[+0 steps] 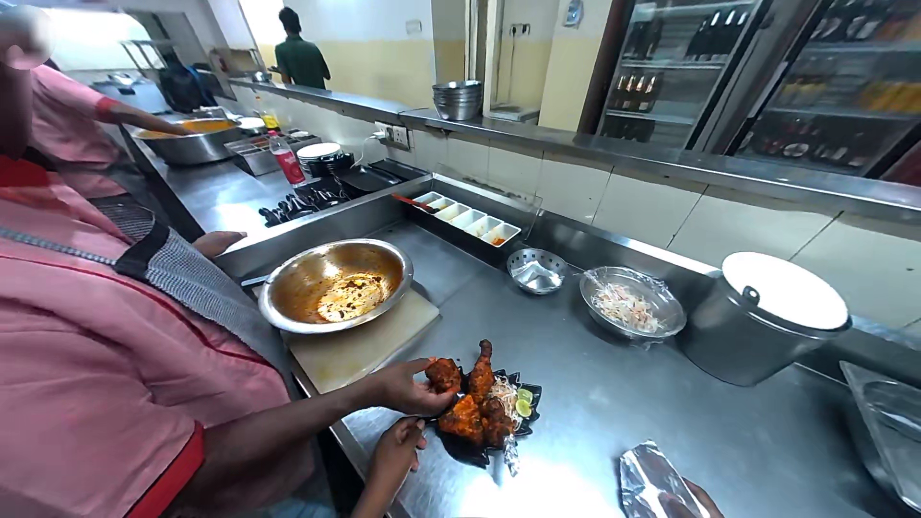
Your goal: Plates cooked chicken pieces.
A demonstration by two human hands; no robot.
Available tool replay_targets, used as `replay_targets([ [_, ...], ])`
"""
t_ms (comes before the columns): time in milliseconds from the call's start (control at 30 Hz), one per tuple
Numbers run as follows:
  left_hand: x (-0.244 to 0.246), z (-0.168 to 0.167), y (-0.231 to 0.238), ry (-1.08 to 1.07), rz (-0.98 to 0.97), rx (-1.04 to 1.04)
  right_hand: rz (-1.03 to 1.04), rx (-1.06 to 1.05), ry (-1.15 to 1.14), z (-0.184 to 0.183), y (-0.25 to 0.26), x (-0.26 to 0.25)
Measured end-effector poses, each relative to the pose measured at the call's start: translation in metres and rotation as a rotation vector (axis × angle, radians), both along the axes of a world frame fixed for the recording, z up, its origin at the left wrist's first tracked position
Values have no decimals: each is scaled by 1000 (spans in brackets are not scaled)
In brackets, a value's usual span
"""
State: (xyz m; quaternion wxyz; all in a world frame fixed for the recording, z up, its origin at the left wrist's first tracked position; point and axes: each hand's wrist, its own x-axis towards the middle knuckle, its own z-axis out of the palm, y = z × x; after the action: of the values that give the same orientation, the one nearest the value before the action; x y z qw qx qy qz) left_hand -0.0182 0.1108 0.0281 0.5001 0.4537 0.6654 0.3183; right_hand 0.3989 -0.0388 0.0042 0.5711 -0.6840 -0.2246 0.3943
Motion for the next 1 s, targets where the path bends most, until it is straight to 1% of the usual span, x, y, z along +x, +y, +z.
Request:
replay_targets([
  [233, 2, 0, -1, 31, 21, 2, 1, -42, -52, 3, 1, -3],
  [433, 5, 10, 0, -10, 51, -31, -70, 45, -19, -3, 2, -4],
  [500, 5, 11, 0, -19, 58, -33, -141, 81, 69, 1, 4, -9],
  [600, 5, 9, 0, -48, 65, -12, -276, 132, 288, 11, 8, -19],
  [667, 5, 7, 0, -55, 76, -7, -337, 166, 363, 12, 10, -24],
  [733, 5, 8, 0, -45, 79, -18, -348, 181, 391, 15, 11, -28],
  [800, 10, 25, -2, -16, 65, -96, -330, 193, 414, 21, 10, -32],
  [833, 10, 28, -2, -3, 45, -120, -320, 192, 424, 23, 10, -33],
  [900, 11, 27, -3, -5, 27, -127, -319, 184, 459, 25, 12, -33],
  [1000, 10, 9, -2, -111, 45, -99, -331, 171, 503, 27, 15, -34],
])
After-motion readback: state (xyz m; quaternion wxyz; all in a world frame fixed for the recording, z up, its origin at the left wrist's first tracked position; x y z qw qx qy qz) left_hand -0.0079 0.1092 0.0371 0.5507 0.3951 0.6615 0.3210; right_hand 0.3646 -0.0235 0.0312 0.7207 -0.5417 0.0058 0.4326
